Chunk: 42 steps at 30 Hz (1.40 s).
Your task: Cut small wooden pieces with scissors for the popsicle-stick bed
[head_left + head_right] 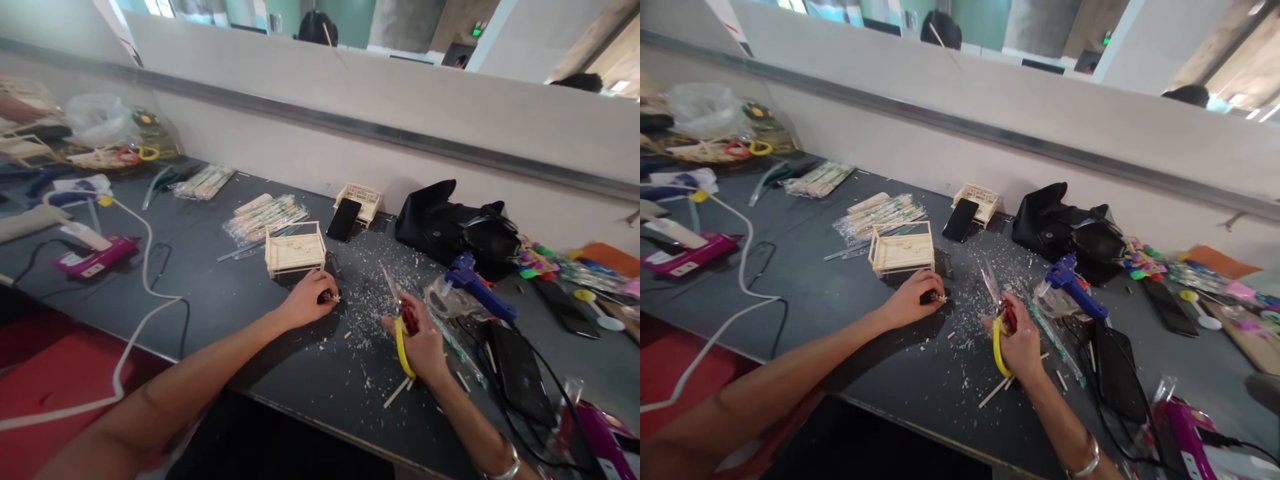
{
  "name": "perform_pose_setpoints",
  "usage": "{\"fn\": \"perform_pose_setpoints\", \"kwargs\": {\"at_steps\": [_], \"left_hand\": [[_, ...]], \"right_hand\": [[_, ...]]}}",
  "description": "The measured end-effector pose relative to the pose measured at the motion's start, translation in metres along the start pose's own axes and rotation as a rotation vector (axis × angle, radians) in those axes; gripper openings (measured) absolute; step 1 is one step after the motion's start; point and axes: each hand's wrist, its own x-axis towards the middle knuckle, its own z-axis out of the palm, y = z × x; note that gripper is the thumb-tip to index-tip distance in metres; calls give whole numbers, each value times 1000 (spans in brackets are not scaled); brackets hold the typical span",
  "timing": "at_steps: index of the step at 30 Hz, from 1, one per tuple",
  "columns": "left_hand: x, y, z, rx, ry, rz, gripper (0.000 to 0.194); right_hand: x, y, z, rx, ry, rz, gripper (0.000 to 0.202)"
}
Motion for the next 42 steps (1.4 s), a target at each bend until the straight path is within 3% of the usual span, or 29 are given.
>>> {"fn": "perform_pose_setpoints", "kwargs": {"at_steps": [3,7,9,12,17,27,42], "left_hand": [[4,13,-2,-269,1,-163,8],[17,37,-4,-975,-31,-439,14],[24,48,-2,-1252,-25,-500,17],[31,59,5,-1446,-5,-508,17],[31,64,19,-1626,2,-525,23],[17,66,28,-1673,-62,-504,24],[16,63,31,-1669,-101,-523,22]], "right_hand": [[-2,0,0,-2,18,-42,43],[-5,-1,0,-28,29,-165,38],[-7,0,0,-49,1,-218,40],[-10,4,-1,-108,-17,-303,48],[-12,9,2,-267,28,-399,61],[-12,1,0,-319,-127,-429,84],[-12,-4,-3,-325,-162,-486,81]]}}
